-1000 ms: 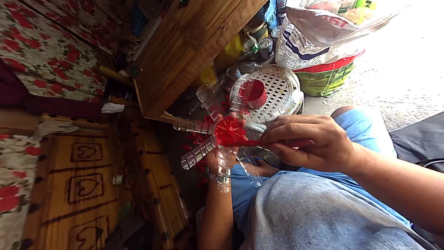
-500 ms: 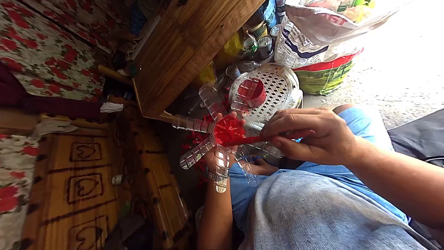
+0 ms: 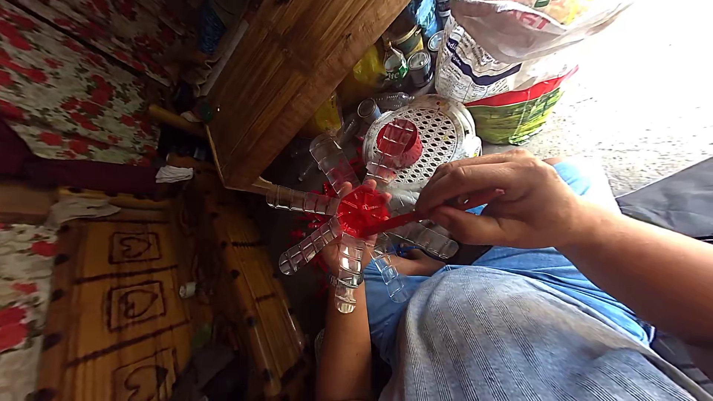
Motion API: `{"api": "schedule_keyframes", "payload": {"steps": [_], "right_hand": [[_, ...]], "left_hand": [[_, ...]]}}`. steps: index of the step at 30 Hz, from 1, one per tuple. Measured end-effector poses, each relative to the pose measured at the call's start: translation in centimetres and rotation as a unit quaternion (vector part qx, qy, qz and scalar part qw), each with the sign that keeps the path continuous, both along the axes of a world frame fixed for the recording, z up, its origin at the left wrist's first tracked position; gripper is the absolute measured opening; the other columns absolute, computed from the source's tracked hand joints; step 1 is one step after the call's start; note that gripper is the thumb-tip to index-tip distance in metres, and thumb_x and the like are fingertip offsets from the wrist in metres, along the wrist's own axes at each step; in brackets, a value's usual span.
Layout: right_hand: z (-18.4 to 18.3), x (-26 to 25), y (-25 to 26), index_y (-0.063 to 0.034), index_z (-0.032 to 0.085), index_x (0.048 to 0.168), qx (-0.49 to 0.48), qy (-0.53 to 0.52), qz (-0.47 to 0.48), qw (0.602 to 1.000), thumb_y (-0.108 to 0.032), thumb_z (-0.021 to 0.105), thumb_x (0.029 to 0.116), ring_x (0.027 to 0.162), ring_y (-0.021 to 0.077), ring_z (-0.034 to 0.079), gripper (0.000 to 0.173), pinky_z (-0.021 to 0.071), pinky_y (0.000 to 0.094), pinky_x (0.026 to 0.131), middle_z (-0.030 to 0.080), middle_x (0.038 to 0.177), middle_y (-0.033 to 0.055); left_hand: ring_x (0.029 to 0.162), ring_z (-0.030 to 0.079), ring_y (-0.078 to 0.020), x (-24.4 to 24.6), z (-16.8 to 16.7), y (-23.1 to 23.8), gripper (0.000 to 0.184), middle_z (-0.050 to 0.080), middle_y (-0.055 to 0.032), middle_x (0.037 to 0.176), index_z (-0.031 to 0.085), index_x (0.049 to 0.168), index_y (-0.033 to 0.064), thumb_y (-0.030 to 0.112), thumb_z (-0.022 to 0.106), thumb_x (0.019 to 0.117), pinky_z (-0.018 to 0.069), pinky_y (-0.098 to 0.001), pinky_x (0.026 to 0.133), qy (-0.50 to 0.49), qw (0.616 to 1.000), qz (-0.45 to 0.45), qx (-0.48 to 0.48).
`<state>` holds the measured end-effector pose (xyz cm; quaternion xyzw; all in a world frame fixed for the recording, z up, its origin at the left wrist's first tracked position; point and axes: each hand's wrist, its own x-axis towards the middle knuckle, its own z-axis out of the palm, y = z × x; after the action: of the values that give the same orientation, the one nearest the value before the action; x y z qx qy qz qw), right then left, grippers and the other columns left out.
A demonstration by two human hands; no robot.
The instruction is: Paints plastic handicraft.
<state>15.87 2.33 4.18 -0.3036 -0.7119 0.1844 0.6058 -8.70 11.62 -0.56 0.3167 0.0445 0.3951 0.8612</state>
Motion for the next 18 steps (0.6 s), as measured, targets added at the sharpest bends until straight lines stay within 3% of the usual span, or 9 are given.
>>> {"api": "schedule_keyframes", "payload": {"steps": [4, 7, 10, 14, 16, 18], "right_hand": [[-0.15, 0.24, 0.14, -0.0032, 0.074, 0.094, -0.006, -0.010, 0.016, 1.000, -0.010, 0.066, 0.0906, 0.079, -0.0007, 0.065, 0.012, 0.0578, 0.0156, 0.068, 0.070, 0.088, -0.0026], [0.03, 0.35, 0.12, -0.0028, 0.073, 0.092, -0.001, -0.002, 0.002, 1.000, -0.009, 0.066, 0.0896, 0.076, -0.0010, 0.065, 0.010, 0.0575, 0.0151, 0.065, 0.070, 0.086, -0.0023], [0.01, 0.16, 0.19, -0.0024, 0.074, 0.093, 0.002, -0.005, 0.000, 1.000, -0.010, 0.066, 0.0904, 0.079, -0.0002, 0.066, 0.011, 0.0589, 0.0160, 0.068, 0.071, 0.089, -0.0013], [0.02, 0.44, 0.33, -0.0036, 0.074, 0.092, 0.002, -0.021, -0.004, 1.000, -0.011, 0.066, 0.0899, 0.077, -0.0013, 0.065, 0.011, 0.0572, 0.0148, 0.066, 0.069, 0.087, -0.0027], [0.17, 0.30, 0.27, -0.0030, 0.074, 0.092, 0.006, -0.016, -0.014, 1.000, -0.011, 0.066, 0.0898, 0.077, -0.0009, 0.065, 0.011, 0.0576, 0.0152, 0.066, 0.070, 0.086, -0.0022], [0.17, 0.24, 0.33, -0.0035, 0.074, 0.092, 0.001, -0.022, -0.011, 1.000, -0.011, 0.066, 0.0895, 0.078, -0.0010, 0.065, 0.011, 0.0576, 0.0152, 0.067, 0.070, 0.086, -0.0026]], "left_hand": [[0.132, 0.057, -0.0340, -0.12, -0.07, 0.09, 0.055, 0.057, -0.0165, 0.145, 0.059, 0.141, 0.0130, 0.026, 0.072, 0.0884, 0.0523, -0.0481, 0.103, -0.001, 1.000, -0.004, 0.014], [0.126, 0.061, -0.0300, -0.39, -0.36, -0.15, 0.055, 0.062, -0.0129, 0.138, 0.065, 0.134, 0.0157, 0.032, 0.078, 0.0836, 0.0551, -0.0450, 0.099, 0.037, 0.999, 0.025, 0.012], [0.134, 0.055, -0.0322, -0.14, -0.38, 0.19, 0.056, 0.056, -0.0151, 0.145, 0.059, 0.142, 0.0144, 0.028, 0.072, 0.0891, 0.0499, -0.0468, 0.106, 0.009, 1.000, -0.003, 0.018], [0.127, 0.061, -0.0288, -0.66, -0.71, -0.03, 0.049, 0.064, -0.0117, 0.136, 0.068, 0.130, 0.0144, 0.031, 0.077, 0.0840, 0.0537, -0.0446, 0.100, 0.044, 0.998, 0.039, 0.002], [0.129, 0.059, -0.0311, -0.19, -0.33, -0.01, 0.054, 0.060, -0.0140, 0.140, 0.064, 0.135, 0.0140, 0.030, 0.076, 0.0851, 0.0542, -0.0447, 0.101, 0.033, 0.999, 0.026, 0.008], [0.130, 0.059, -0.0294, -0.25, -0.44, -0.16, 0.053, 0.062, -0.0127, 0.140, 0.066, 0.133, 0.0143, 0.029, 0.078, 0.0835, 0.0515, -0.0445, 0.105, 0.034, 0.999, 0.038, 0.006]]}}
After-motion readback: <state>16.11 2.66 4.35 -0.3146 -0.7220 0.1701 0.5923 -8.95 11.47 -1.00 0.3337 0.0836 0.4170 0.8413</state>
